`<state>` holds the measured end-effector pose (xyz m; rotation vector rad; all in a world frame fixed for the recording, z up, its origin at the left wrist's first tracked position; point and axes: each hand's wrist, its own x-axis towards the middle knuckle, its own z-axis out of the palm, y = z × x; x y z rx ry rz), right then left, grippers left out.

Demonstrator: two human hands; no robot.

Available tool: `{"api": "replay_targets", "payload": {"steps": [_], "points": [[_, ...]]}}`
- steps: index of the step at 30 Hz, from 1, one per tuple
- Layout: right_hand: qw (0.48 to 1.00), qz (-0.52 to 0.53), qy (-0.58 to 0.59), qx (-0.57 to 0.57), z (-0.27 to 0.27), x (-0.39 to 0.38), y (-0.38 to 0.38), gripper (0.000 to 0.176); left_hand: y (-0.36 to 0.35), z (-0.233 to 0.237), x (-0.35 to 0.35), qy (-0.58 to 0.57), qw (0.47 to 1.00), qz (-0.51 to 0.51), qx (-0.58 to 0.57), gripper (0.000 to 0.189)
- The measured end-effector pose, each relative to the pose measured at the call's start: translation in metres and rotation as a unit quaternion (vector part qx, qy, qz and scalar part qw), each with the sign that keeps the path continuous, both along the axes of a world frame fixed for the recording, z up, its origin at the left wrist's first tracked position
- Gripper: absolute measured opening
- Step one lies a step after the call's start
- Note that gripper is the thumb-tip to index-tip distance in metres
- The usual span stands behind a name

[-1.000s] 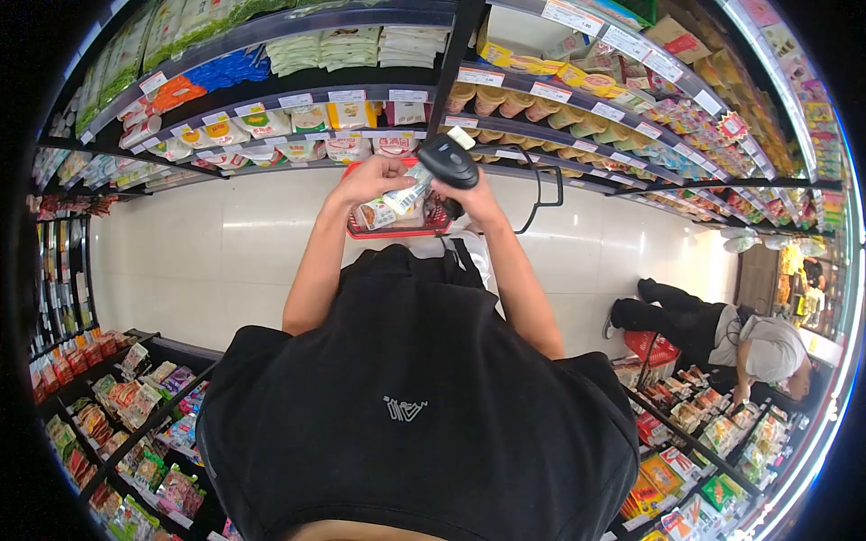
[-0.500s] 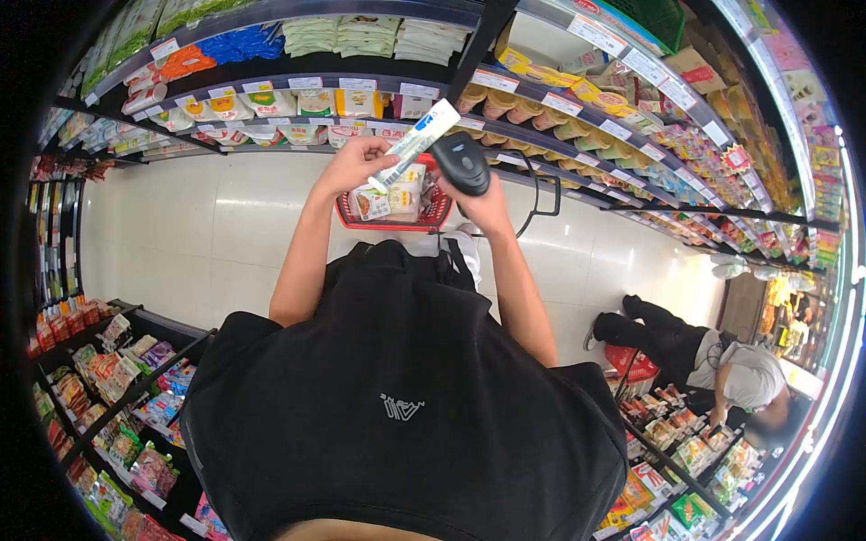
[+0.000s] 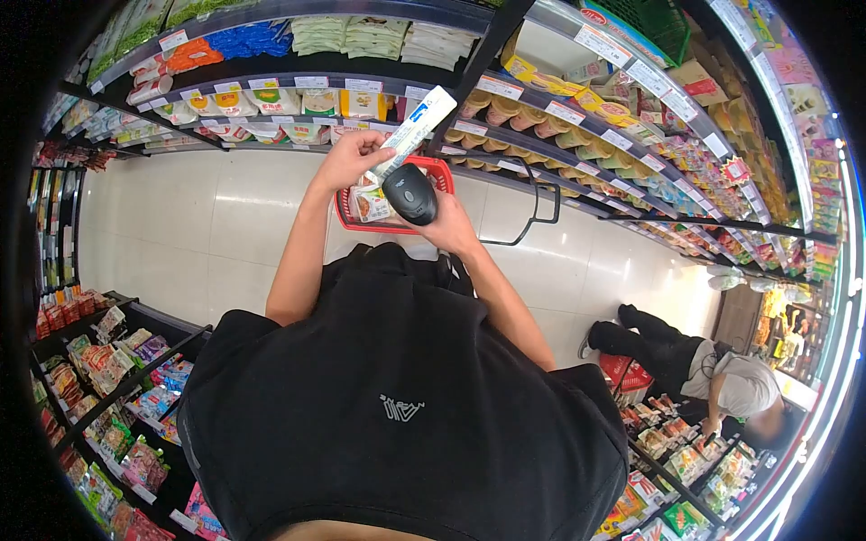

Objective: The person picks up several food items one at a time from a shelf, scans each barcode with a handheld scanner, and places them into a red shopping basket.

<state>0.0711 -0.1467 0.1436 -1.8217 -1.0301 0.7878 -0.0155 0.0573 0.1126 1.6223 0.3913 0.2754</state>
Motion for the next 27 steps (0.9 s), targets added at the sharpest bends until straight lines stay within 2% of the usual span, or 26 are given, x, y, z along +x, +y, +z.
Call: {"api": "replay_targets", "payload": {"steps": [11, 17, 19, 27], "points": [[0.999, 0.032, -0.006, -0.020, -0.0073, -0.0001, 0.0003, 0.037, -0.0016, -0.0012, 0.0006, -0.008, 1.000, -0.002, -0.014, 0.019], [0.998, 0.035, -0.014, -0.048, -0.0080, 0.0009, 0.0001, 0.037, 0.0018, -0.0043, -0.0014, 0.017, 0.999, -0.028, 0.025, 0.014], [0.998, 0.034, -0.016, -0.044, -0.0066, -0.0001, -0.0002, 0.037, -0.0008, -0.0043, -0.0008, -0.001, 1.000, -0.008, 0.012, 0.019], [0.999, 0.028, -0.013, -0.034, -0.0105, -0.0017, -0.0029, 0.035, -0.0041, -0.0014, -0.0018, 0.002, 1.000, -0.014, 0.010, 0.020]]}}
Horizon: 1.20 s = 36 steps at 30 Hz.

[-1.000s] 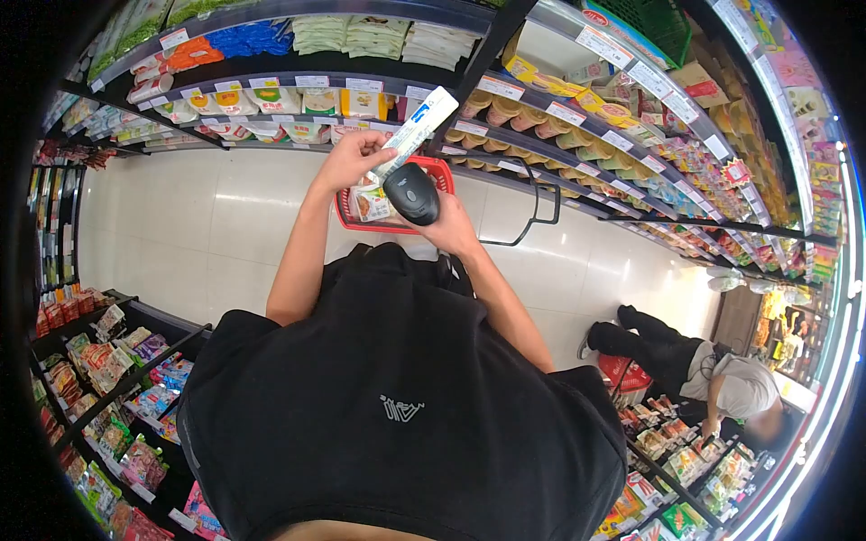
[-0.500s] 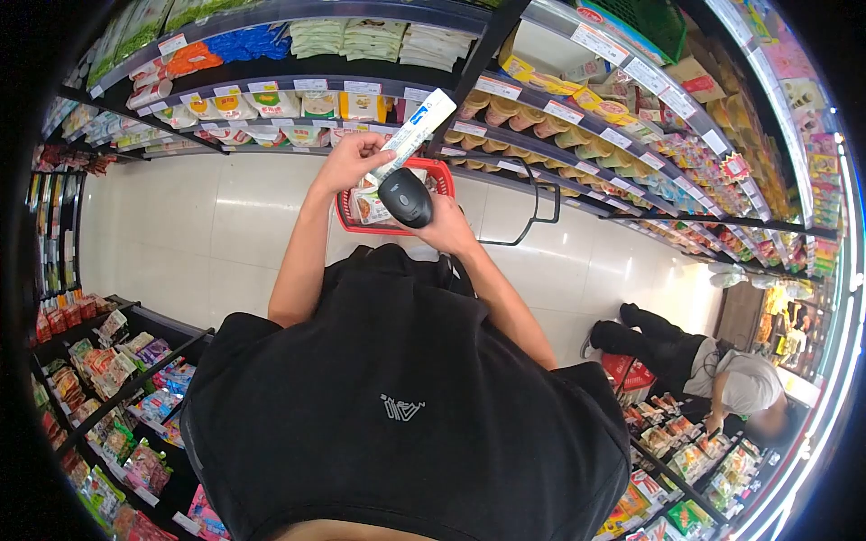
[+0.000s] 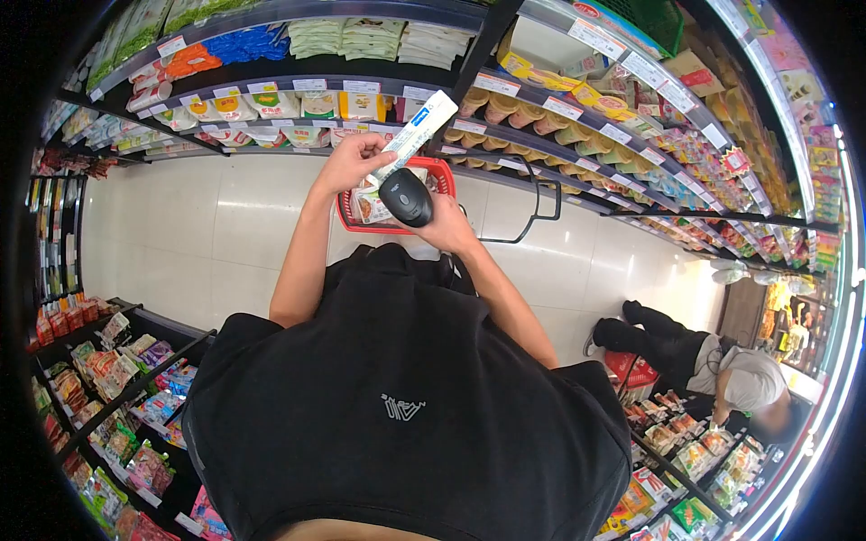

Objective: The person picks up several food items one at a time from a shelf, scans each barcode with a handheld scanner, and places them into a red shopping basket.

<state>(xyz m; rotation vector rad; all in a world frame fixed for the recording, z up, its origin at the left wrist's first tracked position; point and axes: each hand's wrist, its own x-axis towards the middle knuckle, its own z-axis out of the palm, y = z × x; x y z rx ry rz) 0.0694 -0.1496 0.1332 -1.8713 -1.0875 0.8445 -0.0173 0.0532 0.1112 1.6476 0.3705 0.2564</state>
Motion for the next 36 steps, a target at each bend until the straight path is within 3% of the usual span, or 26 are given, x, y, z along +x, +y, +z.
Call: {"api": "replay_targets", "payload": {"steps": [12, 15, 21, 23, 24, 27, 29, 31, 32, 34, 35, 36], "points": [[1.000, -0.004, 0.012, -0.006, -0.002, -0.001, -0.004, 0.035, -0.003, -0.002, -0.001, 0.001, 1.000, -0.008, 0.009, 0.020], [0.998, 0.004, 0.020, -0.059, 0.004, -0.002, -0.004, 0.041, -0.004, -0.001, -0.002, -0.001, 1.000, -0.011, 0.013, 0.020], [0.999, -0.041, -0.027, 0.015, -0.015, 0.000, -0.011, 0.035, -0.005, 0.006, -0.007, 0.015, 1.000, -0.026, -0.002, 0.018], [0.977, -0.140, 0.127, 0.103, -0.018, 0.011, -0.016, 0.044, -0.005, 0.005, -0.011, 0.029, 0.999, -0.041, -0.011, 0.016], [0.961, -0.161, 0.202, 0.101, -0.018, 0.018, -0.021, 0.038, -0.006, 0.002, -0.012, 0.015, 0.997, -0.064, -0.026, 0.017], [0.930, -0.100, 0.297, 0.190, -0.004, 0.036, -0.030, 0.029, -0.006, -0.001, -0.016, 0.043, 0.989, -0.132, -0.052, 0.019], [0.931, -0.102, 0.303, 0.175, -0.009, 0.043, -0.036, 0.029, -0.012, -0.006, -0.016, 0.031, 0.980, -0.188, -0.051, 0.020], [0.950, -0.109, 0.251, 0.149, -0.010, 0.048, -0.040, 0.028, -0.019, -0.009, -0.013, 0.055, 0.973, -0.214, -0.061, 0.022], [0.950, -0.111, 0.252, 0.147, -0.012, 0.048, -0.041, 0.028, -0.024, -0.010, -0.011, 0.071, 0.979, -0.187, -0.045, 0.024], [0.979, -0.133, 0.094, 0.120, -0.005, 0.044, -0.040, 0.030, -0.027, -0.028, -0.008, 0.085, 0.985, -0.149, 0.010, 0.040], [0.979, -0.134, 0.096, 0.118, -0.006, 0.042, -0.039, 0.030, -0.028, -0.036, -0.009, 0.087, 0.985, -0.149, 0.008, 0.040], [0.986, -0.134, 0.044, 0.086, -0.007, 0.041, -0.040, 0.032, -0.029, -0.042, -0.011, 0.123, 0.985, -0.088, 0.083, 0.045]]}}
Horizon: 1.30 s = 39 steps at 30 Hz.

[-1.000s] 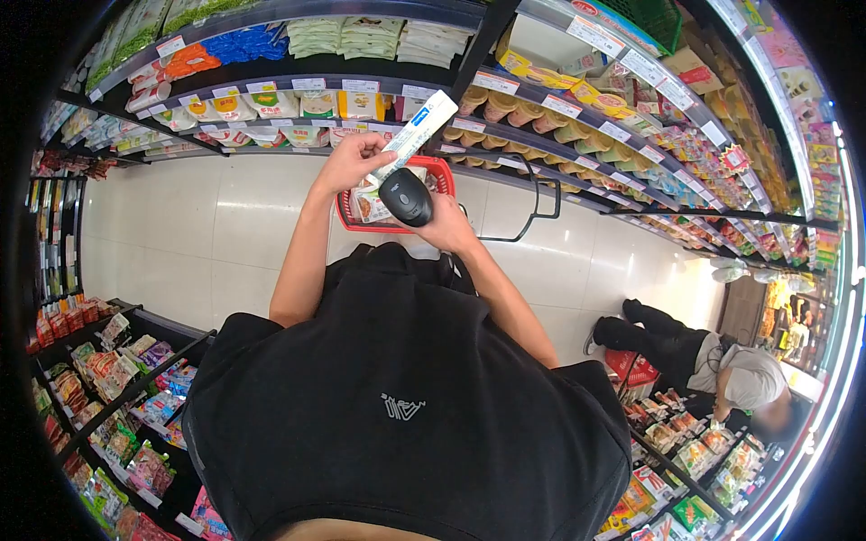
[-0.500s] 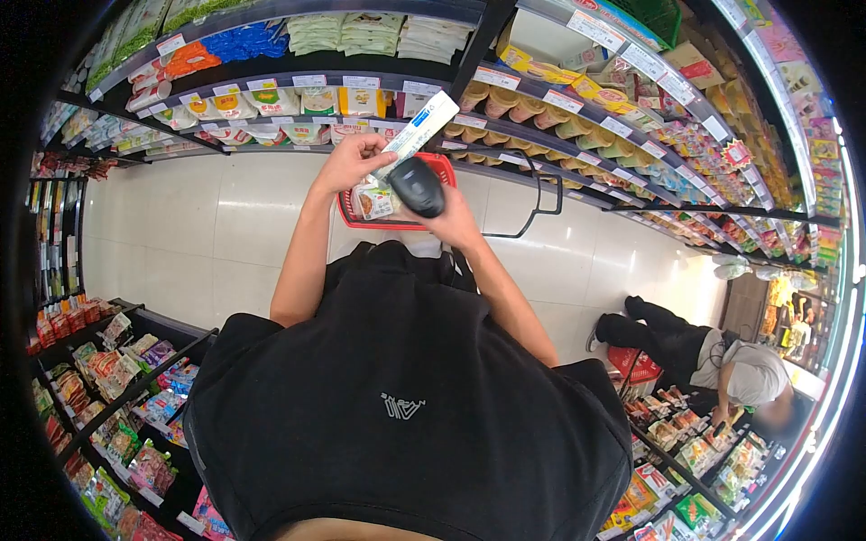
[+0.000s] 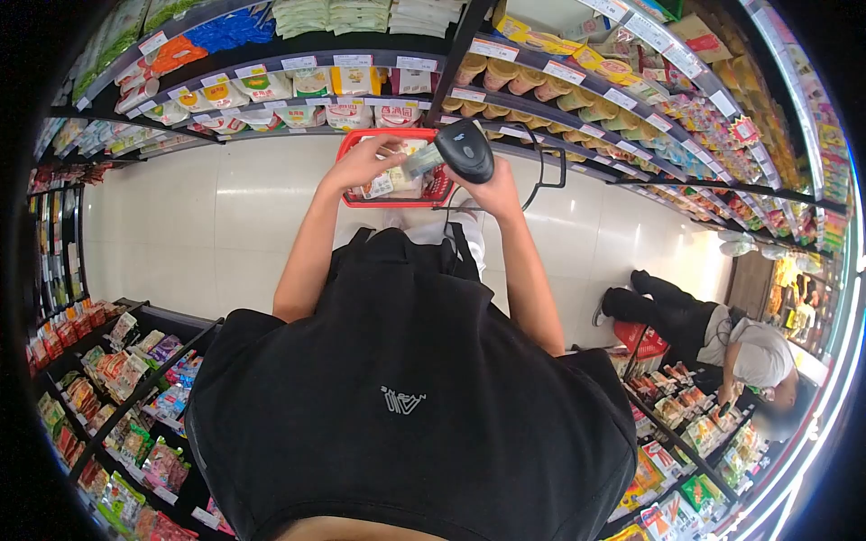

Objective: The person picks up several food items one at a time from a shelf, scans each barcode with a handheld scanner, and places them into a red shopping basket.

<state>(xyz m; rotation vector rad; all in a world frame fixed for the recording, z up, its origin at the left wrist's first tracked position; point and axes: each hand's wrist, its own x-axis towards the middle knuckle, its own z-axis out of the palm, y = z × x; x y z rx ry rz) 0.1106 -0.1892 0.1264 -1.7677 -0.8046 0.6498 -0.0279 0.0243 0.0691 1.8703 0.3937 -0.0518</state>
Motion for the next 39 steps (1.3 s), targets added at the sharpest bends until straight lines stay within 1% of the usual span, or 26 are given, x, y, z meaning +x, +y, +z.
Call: {"api": "replay_targets", "payload": {"steps": [1, 2, 3, 5, 8, 9, 10, 11, 12, 13, 14, 16, 17, 18, 23, 25, 28, 32, 34, 36, 37, 39], "points": [[0.998, -0.003, -0.047, -0.039, -0.001, -0.001, -0.001, 0.034, -0.001, -0.006, -0.002, 0.024, 0.995, 0.052, 0.084, 0.051], [0.998, -0.003, -0.042, -0.051, -0.018, 0.001, -0.002, 0.038, 0.002, -0.016, -0.004, 0.042, 0.993, 0.057, 0.093, 0.057], [0.998, -0.006, -0.039, -0.053, -0.031, 0.001, -0.002, 0.038, 0.006, -0.019, -0.007, 0.045, 0.993, 0.053, 0.091, 0.057], [0.989, -0.031, -0.105, -0.096, -0.052, -0.002, 0.000, 0.033, 0.011, -0.022, -0.011, 0.080, 0.995, 0.006, 0.064, 0.056], [0.987, -0.070, -0.112, -0.089, -0.092, -0.002, -0.002, 0.035, 0.008, -0.017, -0.017, 0.098, 0.993, -0.015, 0.058, 0.051], [0.984, -0.094, -0.125, -0.090, -0.099, -0.002, -0.002, 0.036, 0.007, -0.018, -0.018, 0.109, 0.993, -0.022, 0.047, 0.050], [0.981, -0.096, -0.110, -0.126, -0.105, 0.000, -0.003, 0.036, 0.005, -0.019, -0.019, 0.110, 0.993, -0.021, 0.047, 0.050], [0.981, -0.096, -0.110, -0.126, -0.112, 0.003, -0.004, 0.036, 0.003, -0.019, -0.019, 0.107, 0.993, -0.031, 0.047, 0.050], [0.980, -0.117, -0.106, -0.122, -0.116, 0.004, -0.003, 0.036, 0.002, -0.022, -0.020, 0.104, 0.993, -0.041, 0.045, 0.049], [0.978, -0.139, -0.097, -0.123, -0.117, -0.003, -0.011, 0.035, -0.006, -0.022, -0.027, 0.110, 0.992, -0.041, 0.041, 0.049], [0.978, -0.138, -0.098, -0.122, -0.120, -0.002, -0.012, 0.035, -0.007, -0.023, -0.028, 0.110, 0.991, -0.052, 0.049, 0.050], [0.982, -0.159, -0.049, -0.085, -0.115, 0.000, -0.010, 0.035, -0.007, -0.030, -0.029, 0.112, 0.990, -0.063, 0.056, 0.050], [0.982, -0.160, -0.049, -0.084, -0.114, 0.000, -0.009, 0.035, -0.007, -0.033, -0.029, 0.114, 0.989, -0.076, 0.055, 0.051], [0.981, -0.165, -0.055, -0.088, -0.115, 0.002, -0.008, 0.036, -0.006, -0.032, -0.028, 0.116, 0.988, -0.088, 0.055, 0.051], [0.976, -0.175, -0.086, -0.099, -0.124, 0.017, 0.003, 0.039, 0.004, -0.032, -0.020, 0.118, 0.987, -0.089, 0.065, 0.051], [0.972, -0.180, -0.124, -0.091, -0.126, 0.017, 0.004, 0.041, 0.004, -0.031, -0.020, 0.121, 0.986, -0.091, 0.073, 0.051], [0.972, -0.174, -0.134, -0.077, -0.126, 0.016, 0.002, 0.042, 0.005, -0.029, -0.020, 0.119, 0.985, -0.092, 0.087, 0.050], [0.969, -0.184, -0.128, -0.104, -0.123, 0.012, -0.008, 0.042, 0.005, -0.030, -0.016, 0.122, 0.982, -0.100, 0.099, 0.049], [0.967, -0.191, -0.104, -0.134, -0.125, 0.011, -0.015, 0.042, 0.004, -0.035, -0.012, 0.122, 0.982, -0.106, 0.102, 0.048], [0.965, -0.198, -0.103, -0.135, -0.123, 0.008, -0.022, 0.042, 0.002, -0.047, -0.006, 0.094, 0.989, -0.095, 0.069, 0.046], [0.965, -0.204, -0.101, -0.133, -0.124, 0.008, -0.027, 0.043, 0.002, -0.054, -0.002, 0.088, 0.987, -0.108, 0.075, 0.046], [0.957, -0.232, -0.106, -0.136, -0.125, 0.007, -0.035, 0.045, 0.000, -0.060, 0.008, 0.047, 0.989, -0.110, 0.088, 0.033]]}}
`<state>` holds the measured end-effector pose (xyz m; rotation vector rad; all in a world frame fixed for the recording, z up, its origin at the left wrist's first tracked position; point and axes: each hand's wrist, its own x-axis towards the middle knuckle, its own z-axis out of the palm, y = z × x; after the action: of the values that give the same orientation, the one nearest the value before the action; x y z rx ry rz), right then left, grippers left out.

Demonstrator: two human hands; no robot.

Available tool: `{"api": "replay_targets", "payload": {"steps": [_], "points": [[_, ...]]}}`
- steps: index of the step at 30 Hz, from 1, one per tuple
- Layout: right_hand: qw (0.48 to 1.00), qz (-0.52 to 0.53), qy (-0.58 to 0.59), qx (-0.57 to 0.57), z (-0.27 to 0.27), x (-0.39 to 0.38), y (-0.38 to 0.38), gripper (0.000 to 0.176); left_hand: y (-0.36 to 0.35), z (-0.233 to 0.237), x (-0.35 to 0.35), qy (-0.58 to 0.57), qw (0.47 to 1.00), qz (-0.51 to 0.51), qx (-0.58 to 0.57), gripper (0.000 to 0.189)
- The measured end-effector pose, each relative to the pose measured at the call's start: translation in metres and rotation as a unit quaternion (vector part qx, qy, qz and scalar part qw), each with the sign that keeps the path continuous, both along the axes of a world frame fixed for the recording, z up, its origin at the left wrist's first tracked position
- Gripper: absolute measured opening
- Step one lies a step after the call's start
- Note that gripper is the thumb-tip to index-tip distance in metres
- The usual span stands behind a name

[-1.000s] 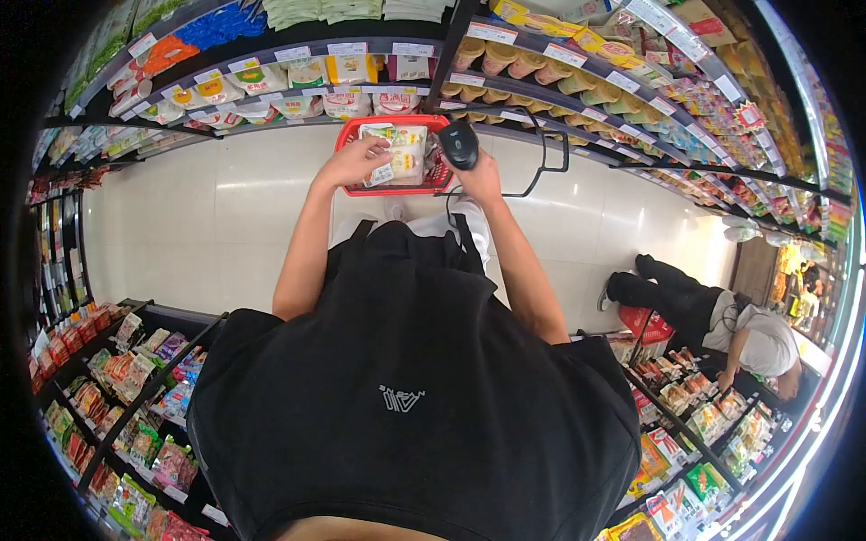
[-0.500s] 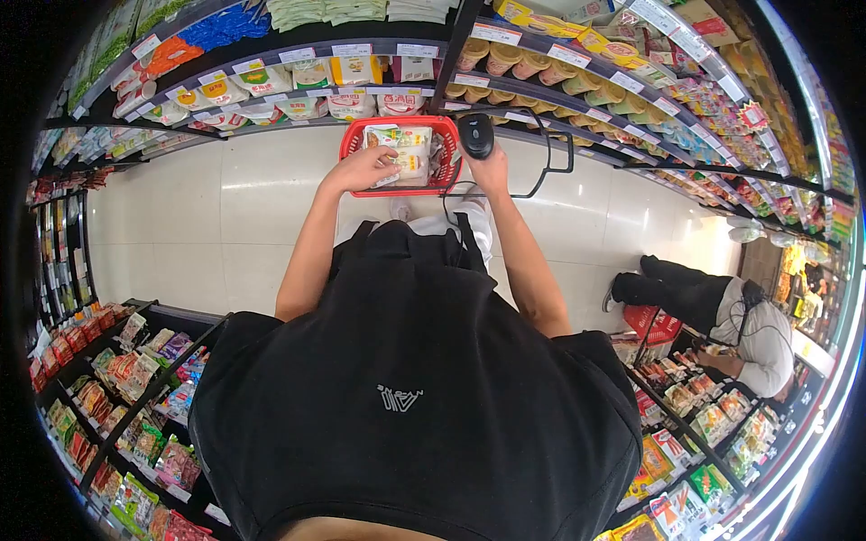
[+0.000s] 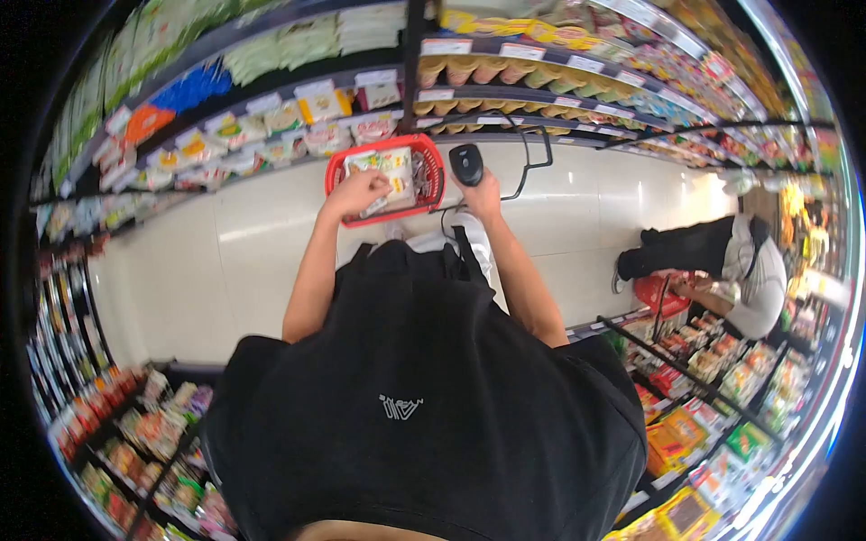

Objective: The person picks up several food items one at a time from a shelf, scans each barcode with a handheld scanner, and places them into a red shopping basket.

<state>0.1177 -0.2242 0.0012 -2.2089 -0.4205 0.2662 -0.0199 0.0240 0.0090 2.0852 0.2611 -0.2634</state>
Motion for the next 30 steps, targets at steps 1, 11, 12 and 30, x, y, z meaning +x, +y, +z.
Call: {"api": "replay_targets", "payload": {"steps": [1, 11, 12, 30], "points": [[1.000, -0.015, 0.013, -0.003, 0.007, -0.001, -0.004, 0.046, -0.004, 0.015, 0.009, 0.053, 0.997, 0.028, -0.045, 0.029], [0.988, -0.139, 0.045, -0.043, 0.001, 0.016, -0.055, 0.046, -0.044, 0.052, 0.080, -0.003, 0.999, 0.005, -0.041, 0.049], [0.987, -0.149, 0.042, -0.033, 0.001, 0.016, -0.061, 0.046, -0.048, 0.064, 0.089, -0.007, 0.999, 0.005, -0.040, 0.051], [0.985, -0.166, 0.053, -0.018, 0.012, 0.096, -0.129, 0.044, -0.054, 0.171, 0.307, -0.337, 0.929, 0.110, 0.106, 0.037]]}}
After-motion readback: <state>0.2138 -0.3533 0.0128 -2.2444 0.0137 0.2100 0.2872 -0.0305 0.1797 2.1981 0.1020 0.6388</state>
